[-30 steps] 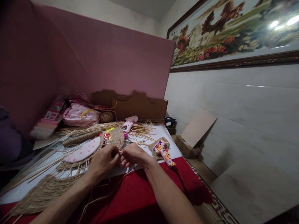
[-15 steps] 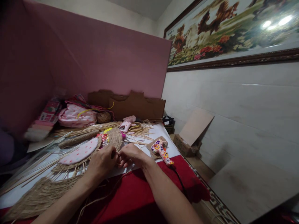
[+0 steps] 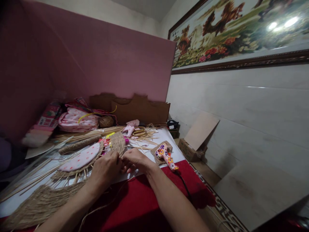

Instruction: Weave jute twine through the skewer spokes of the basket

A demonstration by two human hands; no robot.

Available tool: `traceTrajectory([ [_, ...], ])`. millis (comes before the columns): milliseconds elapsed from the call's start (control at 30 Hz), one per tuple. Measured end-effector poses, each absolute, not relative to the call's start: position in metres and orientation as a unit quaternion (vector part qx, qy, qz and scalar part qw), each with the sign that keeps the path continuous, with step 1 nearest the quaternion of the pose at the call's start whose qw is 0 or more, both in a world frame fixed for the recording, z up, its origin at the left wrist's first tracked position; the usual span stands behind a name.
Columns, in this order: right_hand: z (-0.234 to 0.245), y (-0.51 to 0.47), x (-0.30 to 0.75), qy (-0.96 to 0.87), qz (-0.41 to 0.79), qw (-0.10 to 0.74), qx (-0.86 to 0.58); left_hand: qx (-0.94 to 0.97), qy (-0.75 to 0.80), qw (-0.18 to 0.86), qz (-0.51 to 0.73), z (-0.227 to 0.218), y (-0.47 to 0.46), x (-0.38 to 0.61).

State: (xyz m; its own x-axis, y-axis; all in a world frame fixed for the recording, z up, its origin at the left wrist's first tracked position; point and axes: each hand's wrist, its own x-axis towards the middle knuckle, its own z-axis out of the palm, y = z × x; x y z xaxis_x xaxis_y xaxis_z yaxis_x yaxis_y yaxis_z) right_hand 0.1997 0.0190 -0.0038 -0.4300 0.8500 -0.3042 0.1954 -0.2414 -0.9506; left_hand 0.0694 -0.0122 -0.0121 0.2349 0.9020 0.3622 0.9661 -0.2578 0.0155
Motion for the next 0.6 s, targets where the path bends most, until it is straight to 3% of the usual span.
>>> traceTrajectory([
  [267, -0.0003, 0.0162, 0.198, -0.554, 0.629, 0.268, -0.476, -0.798, -0.582, 0.109, -0.113, -0.0052, -0.0158, 0.072],
  [600, -0.0016, 0.0193, 0.2025, -0.557, 0.652, 0.265, -0.441, -0.767, -0.618, 0.071, -0.16, -0.0083, -0.0094, 0.0631],
])
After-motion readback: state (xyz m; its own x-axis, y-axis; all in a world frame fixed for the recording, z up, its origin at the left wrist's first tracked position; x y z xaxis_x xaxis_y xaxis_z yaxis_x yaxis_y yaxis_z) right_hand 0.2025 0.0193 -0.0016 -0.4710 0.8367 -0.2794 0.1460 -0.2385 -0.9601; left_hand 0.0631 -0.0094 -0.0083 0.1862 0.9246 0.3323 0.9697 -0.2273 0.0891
